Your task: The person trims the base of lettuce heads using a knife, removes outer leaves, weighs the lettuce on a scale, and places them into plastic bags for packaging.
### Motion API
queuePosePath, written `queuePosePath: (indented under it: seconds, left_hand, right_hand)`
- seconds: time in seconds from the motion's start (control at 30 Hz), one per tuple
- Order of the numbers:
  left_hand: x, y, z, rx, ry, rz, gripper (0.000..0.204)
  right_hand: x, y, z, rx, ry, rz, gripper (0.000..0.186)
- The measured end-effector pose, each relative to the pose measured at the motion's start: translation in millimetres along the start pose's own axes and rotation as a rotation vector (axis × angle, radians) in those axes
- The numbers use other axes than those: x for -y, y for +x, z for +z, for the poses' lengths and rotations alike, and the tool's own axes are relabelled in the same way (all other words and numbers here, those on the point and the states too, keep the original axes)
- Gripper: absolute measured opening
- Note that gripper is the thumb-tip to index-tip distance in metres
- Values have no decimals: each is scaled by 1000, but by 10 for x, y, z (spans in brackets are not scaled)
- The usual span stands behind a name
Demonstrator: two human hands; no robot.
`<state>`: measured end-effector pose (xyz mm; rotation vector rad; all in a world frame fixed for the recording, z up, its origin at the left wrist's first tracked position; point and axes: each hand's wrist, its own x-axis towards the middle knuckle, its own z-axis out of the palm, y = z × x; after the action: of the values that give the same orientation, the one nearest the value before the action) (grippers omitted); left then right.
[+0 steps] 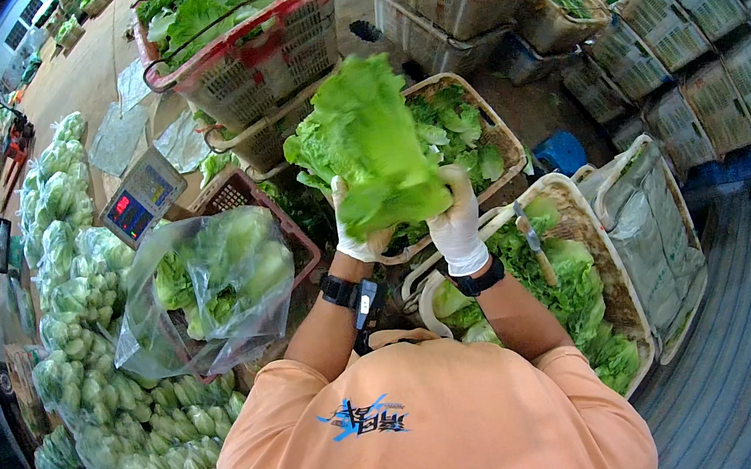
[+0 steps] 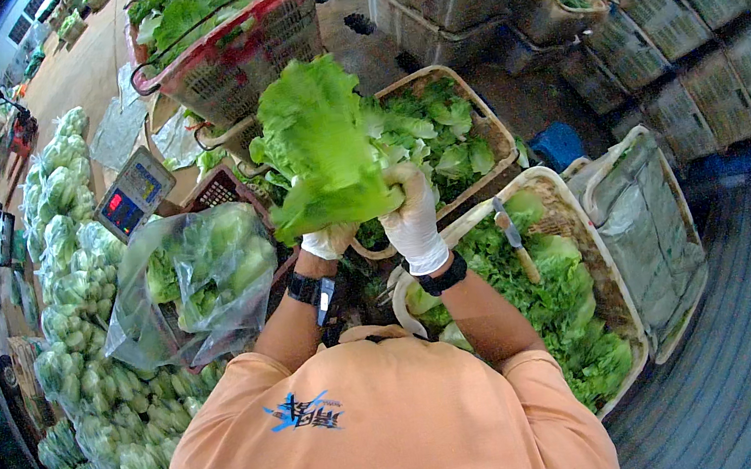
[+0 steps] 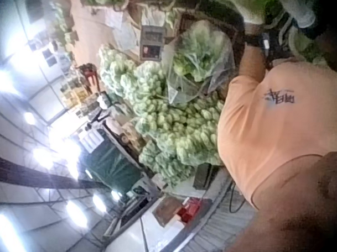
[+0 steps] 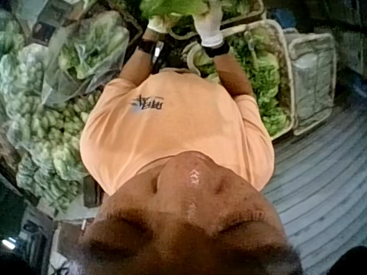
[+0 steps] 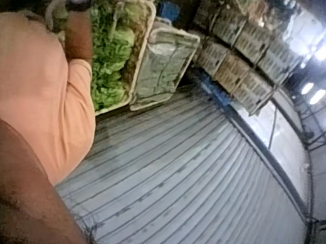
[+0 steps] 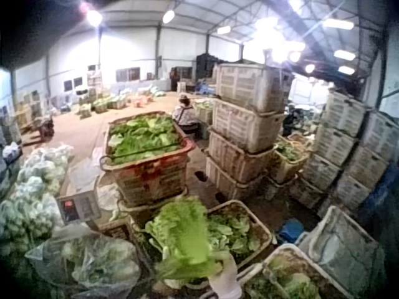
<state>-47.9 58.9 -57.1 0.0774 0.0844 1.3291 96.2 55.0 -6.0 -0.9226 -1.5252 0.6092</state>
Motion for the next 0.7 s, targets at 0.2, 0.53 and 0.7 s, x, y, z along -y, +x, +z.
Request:
queuePosePath:
  seconds: [0.2, 0.53, 0.7]
  left_hand:
    - [-91, -53, 172, -112, -65, 93, 78]
    - [-320, -280, 5, -128, -11, 265, 79]
    - [-240, -313, -1, 57, 535, 65, 73]
  right_hand:
    - [39, 255, 145, -88, 142, 162, 37]
    - [-66, 500, -80, 532, 258, 901, 70]
    - [-136, -189, -9, 169, 777, 961, 56]
